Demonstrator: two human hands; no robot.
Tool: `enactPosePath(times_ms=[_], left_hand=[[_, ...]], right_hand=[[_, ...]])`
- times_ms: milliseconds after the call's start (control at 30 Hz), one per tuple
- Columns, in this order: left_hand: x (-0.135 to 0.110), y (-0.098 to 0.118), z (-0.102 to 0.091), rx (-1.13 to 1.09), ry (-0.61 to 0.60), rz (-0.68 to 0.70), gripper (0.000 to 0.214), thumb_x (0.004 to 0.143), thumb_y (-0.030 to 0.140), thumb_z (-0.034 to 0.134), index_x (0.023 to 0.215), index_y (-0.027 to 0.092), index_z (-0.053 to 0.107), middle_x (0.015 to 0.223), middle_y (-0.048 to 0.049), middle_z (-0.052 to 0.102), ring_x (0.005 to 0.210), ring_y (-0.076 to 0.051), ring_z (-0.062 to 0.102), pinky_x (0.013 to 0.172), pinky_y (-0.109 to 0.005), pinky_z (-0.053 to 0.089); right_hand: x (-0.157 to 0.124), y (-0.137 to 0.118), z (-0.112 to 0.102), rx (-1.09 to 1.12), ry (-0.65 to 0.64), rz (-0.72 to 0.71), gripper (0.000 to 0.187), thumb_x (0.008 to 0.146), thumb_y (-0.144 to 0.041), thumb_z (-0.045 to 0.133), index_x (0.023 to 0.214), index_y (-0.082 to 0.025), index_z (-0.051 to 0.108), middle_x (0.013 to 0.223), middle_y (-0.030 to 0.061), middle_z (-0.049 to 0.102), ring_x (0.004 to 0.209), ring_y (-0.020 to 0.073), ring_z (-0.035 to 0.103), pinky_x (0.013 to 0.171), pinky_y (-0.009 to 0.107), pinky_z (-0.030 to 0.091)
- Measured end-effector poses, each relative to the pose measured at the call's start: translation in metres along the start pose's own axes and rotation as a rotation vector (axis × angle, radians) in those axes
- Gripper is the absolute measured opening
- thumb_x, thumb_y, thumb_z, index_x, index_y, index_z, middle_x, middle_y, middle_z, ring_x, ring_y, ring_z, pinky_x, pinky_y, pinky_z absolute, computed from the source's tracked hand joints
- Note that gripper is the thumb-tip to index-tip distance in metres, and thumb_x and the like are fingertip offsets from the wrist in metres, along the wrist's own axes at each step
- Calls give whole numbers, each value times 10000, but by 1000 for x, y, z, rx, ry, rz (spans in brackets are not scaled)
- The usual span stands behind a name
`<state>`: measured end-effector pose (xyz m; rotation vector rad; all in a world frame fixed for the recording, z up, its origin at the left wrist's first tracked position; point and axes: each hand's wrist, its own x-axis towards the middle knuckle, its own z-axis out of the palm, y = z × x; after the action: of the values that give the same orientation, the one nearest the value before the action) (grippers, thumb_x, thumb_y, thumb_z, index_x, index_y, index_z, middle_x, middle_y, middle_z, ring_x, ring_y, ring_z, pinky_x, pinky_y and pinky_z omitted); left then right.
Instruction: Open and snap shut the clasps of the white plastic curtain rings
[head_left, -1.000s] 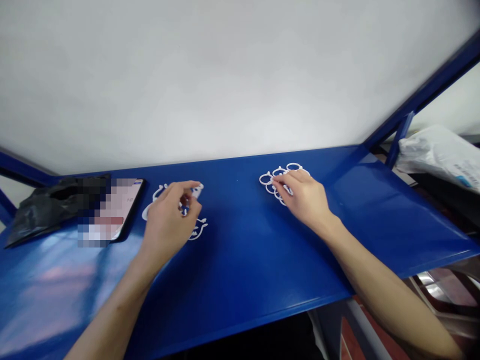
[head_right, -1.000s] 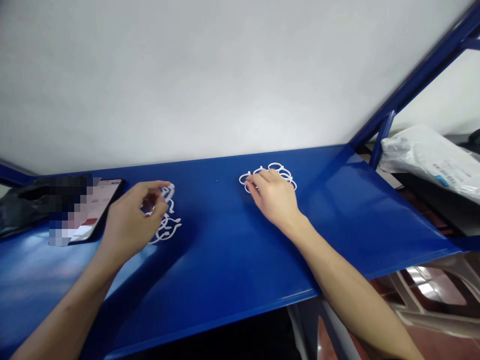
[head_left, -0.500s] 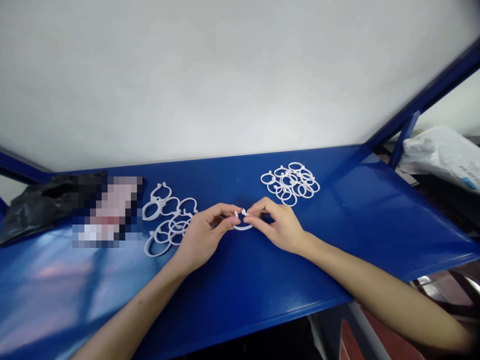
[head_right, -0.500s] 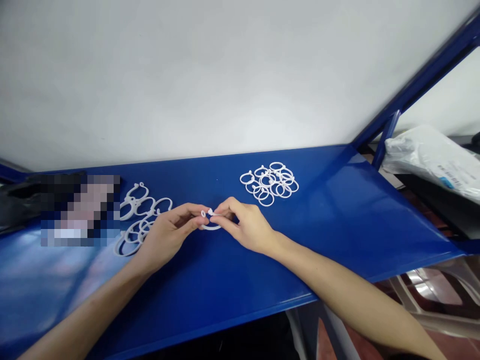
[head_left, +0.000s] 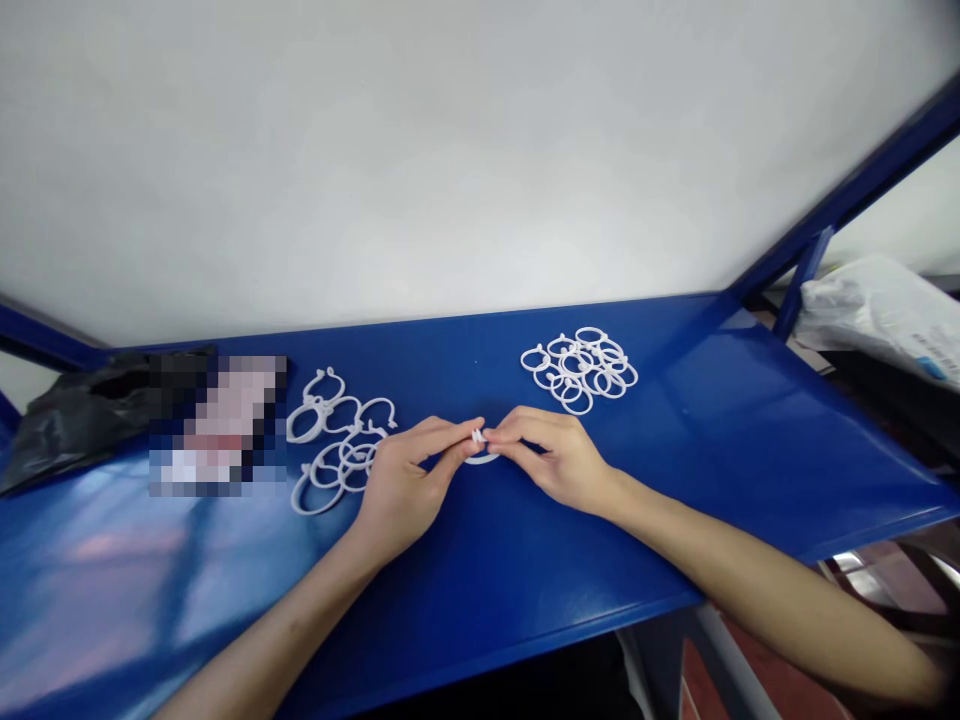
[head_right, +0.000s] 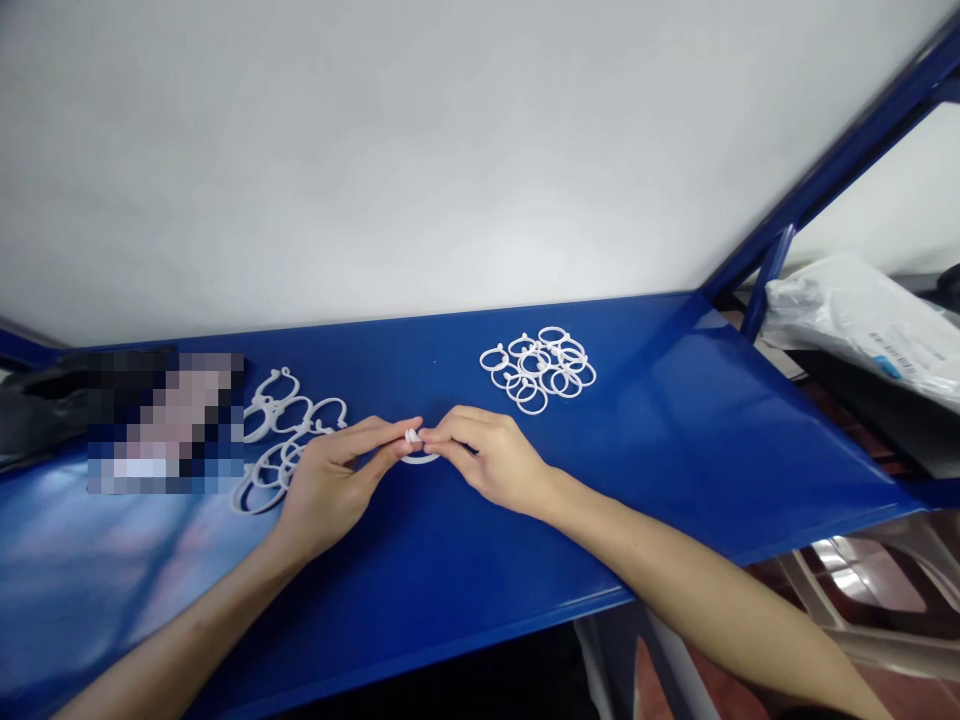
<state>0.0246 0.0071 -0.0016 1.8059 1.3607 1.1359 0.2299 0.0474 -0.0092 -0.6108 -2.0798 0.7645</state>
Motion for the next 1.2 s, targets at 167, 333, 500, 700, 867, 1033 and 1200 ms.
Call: enactPosePath(times_ms=[167, 333, 500, 700, 867, 1033, 1200], left_hand=[[-2, -2, 5, 49, 33, 241, 244, 943, 181, 619, 1121, 265, 763, 879, -20, 766, 727, -121, 676, 671, -235, 562], [-3, -9, 9, 94, 63, 404, 315, 939, 93, 593, 1174, 247, 735, 896, -25, 764, 756, -113, 671, 675, -225, 568], [-2, -13, 10, 122, 51, 455, 319, 937, 47, 569, 1132, 237, 736, 922, -14, 776, 776, -113, 689, 710, -246, 579], [-3, -15, 11, 148, 55, 452, 244, 941, 67, 580, 1030, 228, 740, 904, -13, 783, 792, -138, 717, 725, -291, 578], [-3, -14, 11, 175, 60, 468, 226, 953, 72, 557, 896, 214, 723, 845, 7, 774, 791, -133, 728, 710, -278, 552], [-4, -15, 12, 248, 66, 515, 260, 975, 71, 518, 1014, 224, 725, 835, 19, 772, 707, -110, 697, 682, -276, 521], [8, -15, -2, 419, 15, 528, 291, 1003, 185, 513, 1232, 241, 683, 996, -25, 785, 848, -165, 692, 744, -318, 538]], right_hand=[[-3, -1, -2, -142, -28, -148, 169, 1008, -175, 537, 1073, -168, 693, 942, 73, 719, 881, 153, 689, 750, 286, 597], [-5, -5, -2, -283, -60, -211, 168, 1011, -138, 510, 1041, -150, 674, 942, 89, 715, 854, 158, 673, 726, 296, 593], [-5, -6, -2, -418, -59, -295, 182, 1005, -102, 492, 1053, -124, 667, 917, 97, 720, 793, 158, 644, 678, 291, 574], [-5, -9, -1, -494, -27, -354, 177, 982, -62, 505, 1054, -102, 662, 904, 103, 725, 751, 162, 624, 630, 286, 558], [-5, -12, 0, -502, -22, -362, 182, 991, -76, 497, 1052, -119, 663, 919, 98, 727, 758, 161, 624, 650, 292, 566], [-6, -11, 2, -488, -42, -365, 173, 990, -87, 510, 1050, -119, 669, 923, 97, 728, 758, 164, 631, 647, 296, 569], [4, 1, -3, -448, -3, -277, 145, 997, -148, 538, 1055, -165, 670, 965, 79, 722, 877, 168, 672, 756, 302, 589]])
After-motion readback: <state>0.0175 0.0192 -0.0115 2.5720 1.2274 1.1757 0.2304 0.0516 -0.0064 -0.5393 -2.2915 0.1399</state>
